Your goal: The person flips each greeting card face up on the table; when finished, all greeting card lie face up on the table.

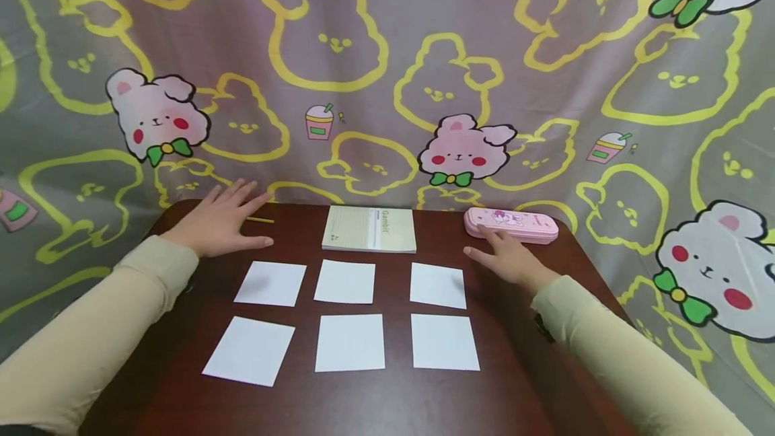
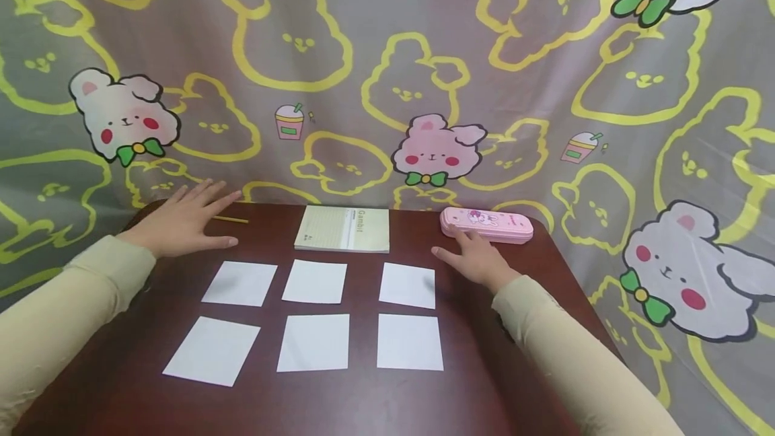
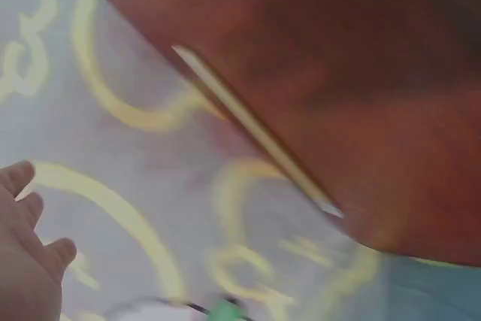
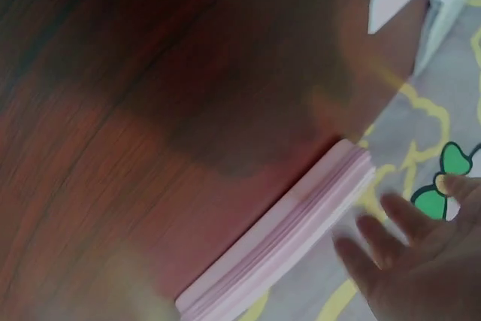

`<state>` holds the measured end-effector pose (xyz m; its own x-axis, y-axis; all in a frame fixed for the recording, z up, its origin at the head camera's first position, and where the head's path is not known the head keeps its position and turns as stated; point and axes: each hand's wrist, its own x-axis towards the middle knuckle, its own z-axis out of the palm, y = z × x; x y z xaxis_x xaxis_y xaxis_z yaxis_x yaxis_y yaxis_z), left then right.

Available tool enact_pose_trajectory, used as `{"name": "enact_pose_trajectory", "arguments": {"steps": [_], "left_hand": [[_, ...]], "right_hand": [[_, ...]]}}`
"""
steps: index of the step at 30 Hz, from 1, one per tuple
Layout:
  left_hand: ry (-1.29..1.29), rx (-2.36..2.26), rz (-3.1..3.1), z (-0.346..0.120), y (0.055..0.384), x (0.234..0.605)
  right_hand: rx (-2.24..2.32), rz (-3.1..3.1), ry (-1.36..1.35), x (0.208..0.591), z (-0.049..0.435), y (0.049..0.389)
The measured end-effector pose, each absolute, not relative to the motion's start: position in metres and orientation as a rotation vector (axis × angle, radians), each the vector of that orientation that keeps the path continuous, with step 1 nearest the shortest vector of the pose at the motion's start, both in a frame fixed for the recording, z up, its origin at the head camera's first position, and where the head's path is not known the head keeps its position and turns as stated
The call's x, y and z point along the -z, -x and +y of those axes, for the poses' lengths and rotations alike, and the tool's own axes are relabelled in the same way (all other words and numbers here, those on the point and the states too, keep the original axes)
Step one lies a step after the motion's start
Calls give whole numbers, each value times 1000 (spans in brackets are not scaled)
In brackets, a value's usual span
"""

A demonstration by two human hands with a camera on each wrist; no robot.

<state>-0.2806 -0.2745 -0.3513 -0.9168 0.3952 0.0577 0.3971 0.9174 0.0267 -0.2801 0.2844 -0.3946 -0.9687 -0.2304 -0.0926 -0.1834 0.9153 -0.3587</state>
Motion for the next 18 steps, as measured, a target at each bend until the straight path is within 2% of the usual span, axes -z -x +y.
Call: {"name": "enact_pose_trajectory", "arguments": {"steps": [7,18], "left_hand": [[942,152,-2940,-190,288,336],[1281,87,-3008,-82,273,367]], "right_hand": [[928,2833,345,394,282,284],[1161,2504,121,412,272,289]]}}
